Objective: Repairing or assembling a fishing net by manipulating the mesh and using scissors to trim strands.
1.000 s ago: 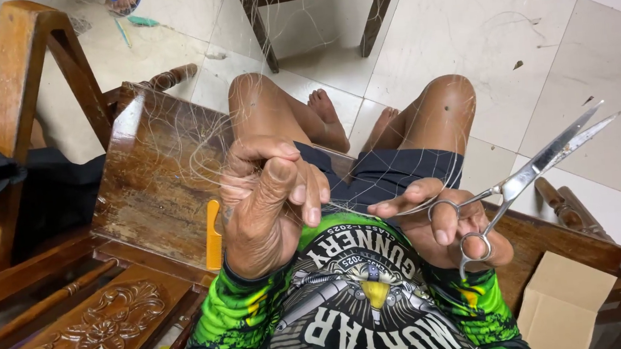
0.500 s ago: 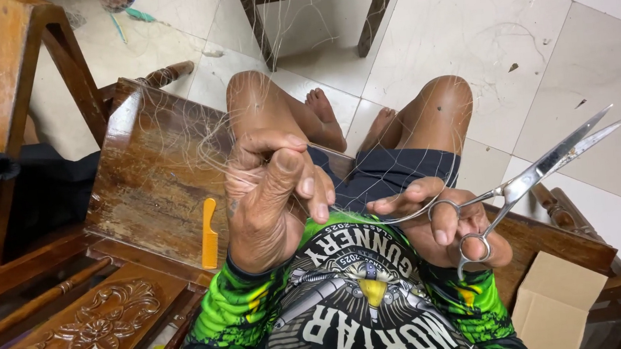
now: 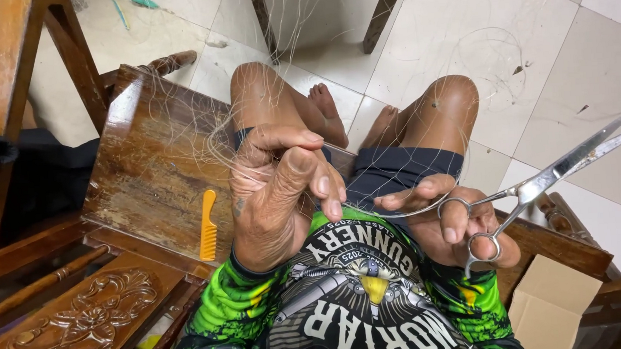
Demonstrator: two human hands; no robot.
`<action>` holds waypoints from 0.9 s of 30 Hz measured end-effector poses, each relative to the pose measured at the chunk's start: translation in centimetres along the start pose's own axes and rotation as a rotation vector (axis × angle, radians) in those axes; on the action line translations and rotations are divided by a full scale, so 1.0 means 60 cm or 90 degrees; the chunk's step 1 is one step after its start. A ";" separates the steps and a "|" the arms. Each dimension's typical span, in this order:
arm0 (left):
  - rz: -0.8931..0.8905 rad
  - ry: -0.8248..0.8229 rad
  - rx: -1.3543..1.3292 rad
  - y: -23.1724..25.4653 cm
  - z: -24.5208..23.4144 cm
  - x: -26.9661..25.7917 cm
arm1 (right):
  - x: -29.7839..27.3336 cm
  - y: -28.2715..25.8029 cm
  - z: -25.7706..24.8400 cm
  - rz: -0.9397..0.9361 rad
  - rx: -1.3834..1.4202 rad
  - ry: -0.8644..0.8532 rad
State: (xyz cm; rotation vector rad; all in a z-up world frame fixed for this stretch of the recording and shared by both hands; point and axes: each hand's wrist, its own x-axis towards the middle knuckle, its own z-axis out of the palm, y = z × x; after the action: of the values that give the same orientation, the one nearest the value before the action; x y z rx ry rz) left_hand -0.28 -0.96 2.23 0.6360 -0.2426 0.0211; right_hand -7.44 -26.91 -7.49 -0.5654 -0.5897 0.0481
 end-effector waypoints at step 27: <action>-0.177 -0.053 0.095 -0.031 0.026 0.066 | 0.069 -0.074 -0.057 -0.006 -0.061 0.033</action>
State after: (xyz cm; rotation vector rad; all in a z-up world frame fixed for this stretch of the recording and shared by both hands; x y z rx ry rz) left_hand 3.39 -3.63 3.27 0.8166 -0.2332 -0.2573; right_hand -2.62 -31.53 -5.40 -0.6552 -0.5470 -0.0043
